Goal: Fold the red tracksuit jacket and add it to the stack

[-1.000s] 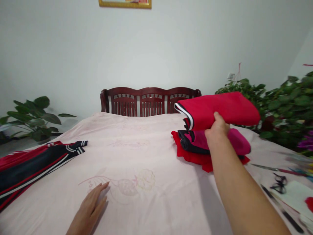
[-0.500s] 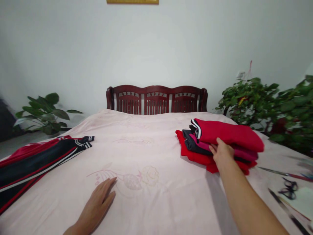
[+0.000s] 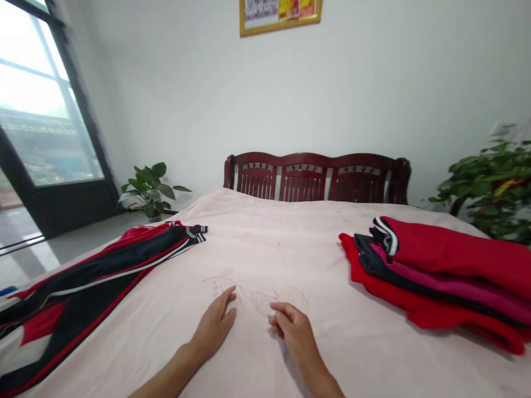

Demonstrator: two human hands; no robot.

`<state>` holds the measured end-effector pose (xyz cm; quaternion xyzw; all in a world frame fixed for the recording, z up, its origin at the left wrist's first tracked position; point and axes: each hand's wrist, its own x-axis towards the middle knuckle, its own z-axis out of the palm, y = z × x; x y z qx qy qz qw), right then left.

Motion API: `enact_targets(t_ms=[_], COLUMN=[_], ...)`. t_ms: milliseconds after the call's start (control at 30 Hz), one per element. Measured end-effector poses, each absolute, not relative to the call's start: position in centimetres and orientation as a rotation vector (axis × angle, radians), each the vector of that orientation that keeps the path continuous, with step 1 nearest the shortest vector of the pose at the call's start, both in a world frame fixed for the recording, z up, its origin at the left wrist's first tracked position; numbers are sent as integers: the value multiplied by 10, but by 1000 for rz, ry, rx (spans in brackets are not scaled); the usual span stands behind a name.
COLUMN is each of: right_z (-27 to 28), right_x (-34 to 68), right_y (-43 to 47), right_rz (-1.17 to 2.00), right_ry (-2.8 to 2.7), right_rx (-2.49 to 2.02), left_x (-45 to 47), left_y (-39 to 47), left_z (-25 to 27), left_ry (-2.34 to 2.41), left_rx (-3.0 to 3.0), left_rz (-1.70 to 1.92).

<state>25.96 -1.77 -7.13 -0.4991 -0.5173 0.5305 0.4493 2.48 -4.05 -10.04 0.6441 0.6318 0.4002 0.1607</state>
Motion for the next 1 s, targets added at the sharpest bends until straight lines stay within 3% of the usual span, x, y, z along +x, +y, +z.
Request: enact_targets(t_ms=[133, 233, 1000], right_z=[-84, -90, -89], right_x=[278, 293, 295], right_y=[-21, -20, -8], right_rz=[851, 713, 715], right_ry=[-1603, -1717, -1767], right_rx=[-1449, -1554, -1635], left_x=[20, 19, 16], left_y=[-41, -41, -41], left_z=[-104, -106, -109], left_ry=[1739, 1725, 1681], left_rx=[2036, 2088, 2097], left_rz=[1127, 1129, 1110])
